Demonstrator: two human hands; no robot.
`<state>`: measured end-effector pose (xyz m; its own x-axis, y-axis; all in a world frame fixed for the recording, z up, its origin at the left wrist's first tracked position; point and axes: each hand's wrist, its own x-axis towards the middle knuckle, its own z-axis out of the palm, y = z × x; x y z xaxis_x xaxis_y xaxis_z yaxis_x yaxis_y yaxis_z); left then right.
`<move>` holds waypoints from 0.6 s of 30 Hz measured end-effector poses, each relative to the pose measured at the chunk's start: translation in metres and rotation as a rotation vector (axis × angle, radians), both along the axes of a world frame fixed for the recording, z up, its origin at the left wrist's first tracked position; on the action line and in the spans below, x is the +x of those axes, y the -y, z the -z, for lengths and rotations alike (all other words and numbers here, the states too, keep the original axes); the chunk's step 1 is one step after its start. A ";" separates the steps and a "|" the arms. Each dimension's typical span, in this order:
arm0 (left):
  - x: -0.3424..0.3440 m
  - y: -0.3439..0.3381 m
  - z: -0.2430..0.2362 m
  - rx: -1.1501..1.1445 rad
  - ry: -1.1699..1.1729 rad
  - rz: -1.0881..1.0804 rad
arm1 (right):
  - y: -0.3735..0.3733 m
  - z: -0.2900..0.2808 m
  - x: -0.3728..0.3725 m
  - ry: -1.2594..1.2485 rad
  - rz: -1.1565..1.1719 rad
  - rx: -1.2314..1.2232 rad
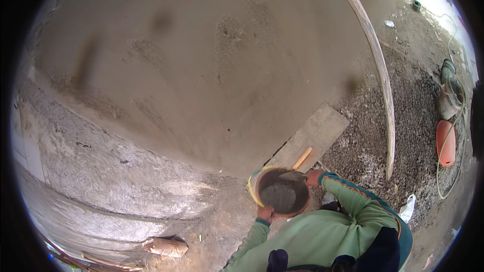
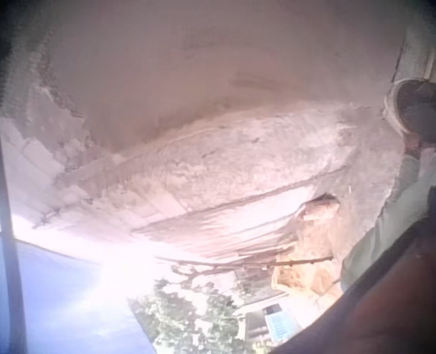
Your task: The person applies cement mortar to a curved wall using a trowel and a wooden float, smoothing the surface in repeated strokes. They periodically scoop mortar from a bucket, mix it with sand and water, and continue plastering the wall.
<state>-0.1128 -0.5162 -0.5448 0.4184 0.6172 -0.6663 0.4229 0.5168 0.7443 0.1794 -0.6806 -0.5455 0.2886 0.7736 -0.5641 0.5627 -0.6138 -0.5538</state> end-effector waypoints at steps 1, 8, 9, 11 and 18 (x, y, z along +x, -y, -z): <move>0.021 0.004 -0.006 0.033 0.030 0.042 | -0.002 0.024 -0.010 0.000 0.020 -0.058; 0.095 0.016 -0.033 0.297 0.182 0.220 | 0.002 0.047 -0.031 -0.460 -0.131 -0.103; 0.096 0.016 -0.032 0.263 0.177 0.181 | 0.015 0.017 -0.031 -0.714 0.155 -0.165; 0.109 0.012 -0.033 0.231 0.160 0.277 | 0.045 -0.014 -0.013 -0.976 0.310 -0.031; 0.128 0.001 -0.028 -0.215 0.216 0.150 | 0.054 -0.045 0.008 -1.453 0.627 0.411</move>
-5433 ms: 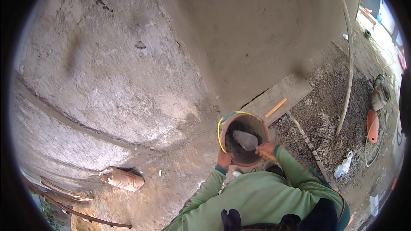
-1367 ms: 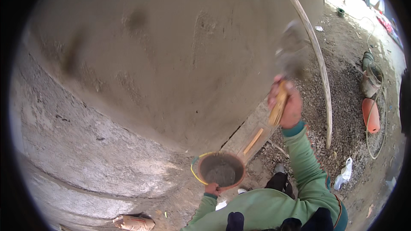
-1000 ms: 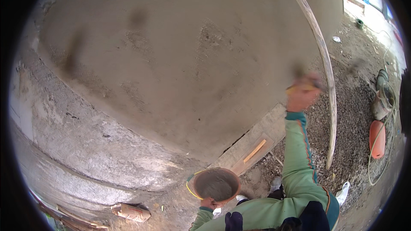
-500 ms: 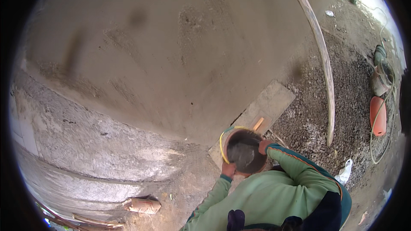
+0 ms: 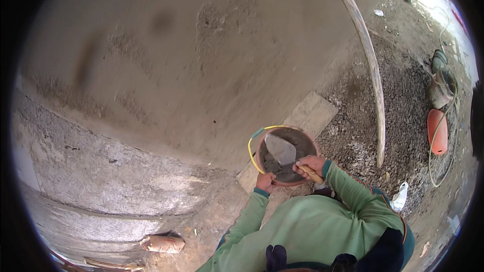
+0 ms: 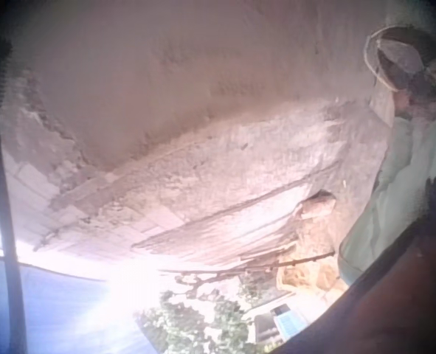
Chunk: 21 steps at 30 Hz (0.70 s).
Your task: The person applies cement mortar to a curved wall using a trowel and a wooden float, smoothing the surface in repeated strokes. They periodically scoop mortar from a bucket, mix it with sand and water, and continue plastering the wall.
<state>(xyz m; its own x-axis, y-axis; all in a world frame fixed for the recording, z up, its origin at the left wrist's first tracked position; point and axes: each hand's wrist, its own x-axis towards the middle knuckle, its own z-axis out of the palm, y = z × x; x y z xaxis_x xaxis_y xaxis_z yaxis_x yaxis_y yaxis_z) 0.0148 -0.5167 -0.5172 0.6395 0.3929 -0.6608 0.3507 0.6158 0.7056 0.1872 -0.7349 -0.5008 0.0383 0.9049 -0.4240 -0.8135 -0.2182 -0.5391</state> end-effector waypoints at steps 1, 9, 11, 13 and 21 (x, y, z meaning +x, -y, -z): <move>-0.007 -0.010 0.014 -0.033 -0.013 -0.032 | -0.001 -0.026 0.006 0.005 0.113 0.060; -0.074 -0.037 0.056 -0.059 -0.187 -0.230 | 0.013 -0.196 0.093 0.130 1.071 0.535; -0.100 -0.040 0.055 -0.035 -0.206 -0.278 | 0.021 -0.224 0.118 0.323 1.234 0.712; -0.117 -0.039 0.056 -0.029 -0.267 -0.345 | 0.022 -0.224 0.140 0.489 1.483 0.740; -0.168 -0.052 0.072 0.529 -0.095 0.110 | -0.061 -0.054 0.270 1.537 1.394 -0.157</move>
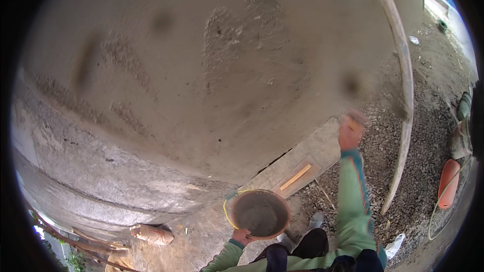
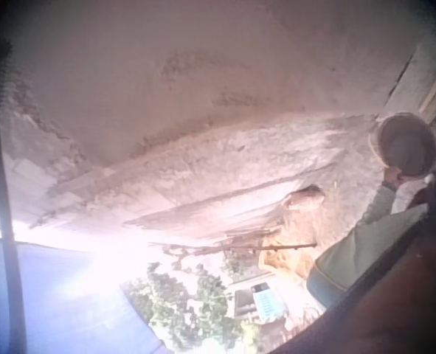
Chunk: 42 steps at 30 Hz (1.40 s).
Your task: The person applies cement mortar to a curved wall using a trowel and a wooden float, smoothing the surface in repeated strokes. They periodically scoop mortar from a bucket, mix it with sand and water, and continue plastering the wall.
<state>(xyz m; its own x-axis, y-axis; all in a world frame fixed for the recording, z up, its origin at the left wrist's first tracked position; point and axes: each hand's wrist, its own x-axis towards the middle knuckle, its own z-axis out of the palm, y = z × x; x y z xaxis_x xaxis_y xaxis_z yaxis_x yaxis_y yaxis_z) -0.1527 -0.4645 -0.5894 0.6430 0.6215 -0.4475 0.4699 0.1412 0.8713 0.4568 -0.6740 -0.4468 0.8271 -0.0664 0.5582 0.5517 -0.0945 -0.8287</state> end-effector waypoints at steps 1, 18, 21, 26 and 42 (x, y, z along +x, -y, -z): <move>-0.007 0.008 0.010 -0.013 -0.012 0.036 | 0.004 0.037 0.026 -0.108 -0.088 -0.656; 0.149 0.053 -0.009 0.263 -0.214 0.246 | 0.022 0.251 -0.336 -0.309 -1.432 -1.424; 0.195 0.060 -0.039 0.269 -0.189 0.385 | 0.077 0.272 -0.305 -0.603 -1.430 -0.871; 0.204 0.052 -0.055 -0.297 -0.170 0.072 | 0.076 0.109 -0.259 -1.048 -1.272 -0.673; 0.088 -0.002 -0.001 -0.663 0.090 -0.432 | 0.070 -0.109 -0.135 -0.292 -0.674 1.020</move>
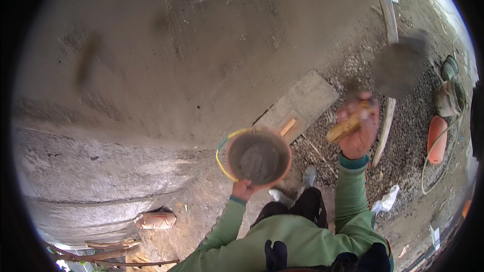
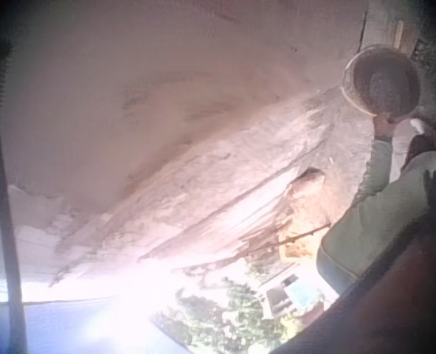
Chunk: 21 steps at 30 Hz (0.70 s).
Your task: The person applies cement mortar to a curved wall using a trowel and a wooden float, smoothing the surface in repeated strokes. They periodically scoop mortar from a bucket, mix it with sand and water, and continue plastering the wall.
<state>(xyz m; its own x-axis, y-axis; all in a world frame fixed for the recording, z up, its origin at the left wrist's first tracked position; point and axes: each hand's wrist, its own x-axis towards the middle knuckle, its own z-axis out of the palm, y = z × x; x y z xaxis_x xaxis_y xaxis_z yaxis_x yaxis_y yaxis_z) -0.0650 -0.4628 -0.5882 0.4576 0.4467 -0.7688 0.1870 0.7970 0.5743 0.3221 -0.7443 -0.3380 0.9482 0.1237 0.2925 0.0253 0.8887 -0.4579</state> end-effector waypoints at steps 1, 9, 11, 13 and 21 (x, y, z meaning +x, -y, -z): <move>-0.009 0.004 -0.007 0.030 -0.082 -0.046 | -0.004 -0.003 0.011 0.034 0.173 -0.038; -0.064 -0.010 0.021 0.014 -0.240 -0.078 | -0.080 0.174 0.139 0.152 0.827 -1.281; -0.059 0.002 0.041 -0.019 -0.342 -0.092 | -0.081 0.275 0.147 0.253 0.141 -1.957; -0.072 0.013 0.054 0.024 -0.379 -0.057 | -0.071 0.304 0.075 0.328 -0.082 -1.969; 0.032 0.064 0.039 0.240 -0.413 0.232 | -0.017 0.340 -0.131 0.436 -0.977 -2.049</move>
<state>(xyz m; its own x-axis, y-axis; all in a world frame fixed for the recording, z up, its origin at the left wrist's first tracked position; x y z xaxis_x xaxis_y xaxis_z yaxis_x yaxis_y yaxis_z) -0.0332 -0.5270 -0.6272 0.2458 0.5554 -0.7944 0.5918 0.5631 0.5768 0.1906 -0.7274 -0.6783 0.3798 0.6375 -0.6703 0.3384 -0.7701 -0.5407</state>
